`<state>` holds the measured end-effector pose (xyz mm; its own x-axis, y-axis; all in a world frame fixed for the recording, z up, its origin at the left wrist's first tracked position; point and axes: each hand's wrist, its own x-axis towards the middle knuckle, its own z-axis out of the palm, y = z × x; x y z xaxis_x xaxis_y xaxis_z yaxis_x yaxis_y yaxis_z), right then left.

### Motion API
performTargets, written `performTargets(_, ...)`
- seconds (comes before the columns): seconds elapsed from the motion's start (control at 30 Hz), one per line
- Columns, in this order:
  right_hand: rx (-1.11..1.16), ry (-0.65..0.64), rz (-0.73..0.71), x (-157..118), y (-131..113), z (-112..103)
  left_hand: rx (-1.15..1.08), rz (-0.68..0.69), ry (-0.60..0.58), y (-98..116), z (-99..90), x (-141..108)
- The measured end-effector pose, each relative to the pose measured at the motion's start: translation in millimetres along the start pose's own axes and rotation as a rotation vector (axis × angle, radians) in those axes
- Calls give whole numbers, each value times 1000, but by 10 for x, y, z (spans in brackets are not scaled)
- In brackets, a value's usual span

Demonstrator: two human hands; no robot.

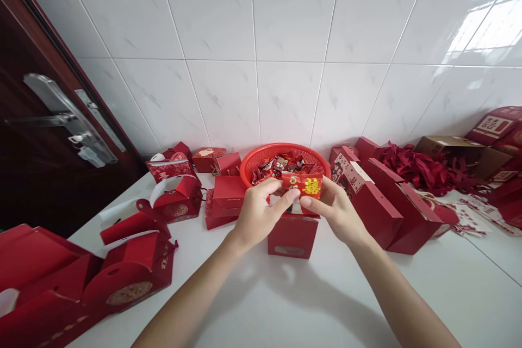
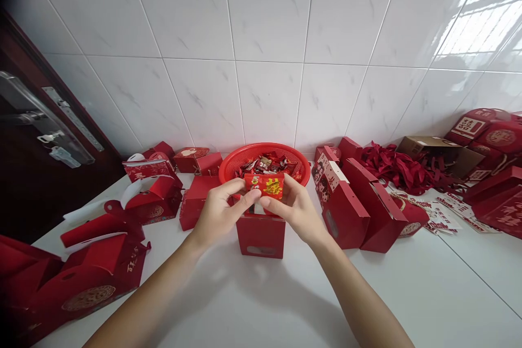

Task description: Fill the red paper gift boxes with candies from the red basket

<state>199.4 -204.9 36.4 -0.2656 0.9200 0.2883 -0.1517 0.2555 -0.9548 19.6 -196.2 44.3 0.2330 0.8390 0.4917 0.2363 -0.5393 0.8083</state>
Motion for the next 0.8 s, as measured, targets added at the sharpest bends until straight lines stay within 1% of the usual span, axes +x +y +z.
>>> performTargets(0.1, 41, -16, 6, 4, 11, -4, 9, 16, -44, -36, -56, -2)
performTargets(0.2, 122, -17, 24, 5, 21, -24, -66, -50, -39, -94, -122, -47)
performTargets(0.27, 144, 35, 12, 5, 15, -50, -73, -52, -35, -135, -172, -92)
performTargets(0.37, 121, 125, -21, 6, 1, -93, 82, -28, -108, -189, -223, -156)
performTargets(0.43, 99, 144, -30, 11, -1, -113, 206, -61, -166, -222, -219, -182)
performTargets(0.47, 91, 140, -35, 14, 2, -119, 250, -83, -172, -240, -207, -187)
performTargets(0.53, 77, 122, -44, 21, 8, -126, 306, -104, -146, -281, -174, -180)
performTargets(0.63, 34, 115, -44, 28, -3, -133, 316, -130, -119, -338, -139, -146)
performTargets(0.8, -73, 114, -33, 33, -68, -143, 261, -267, -167, -366, -150, -90)
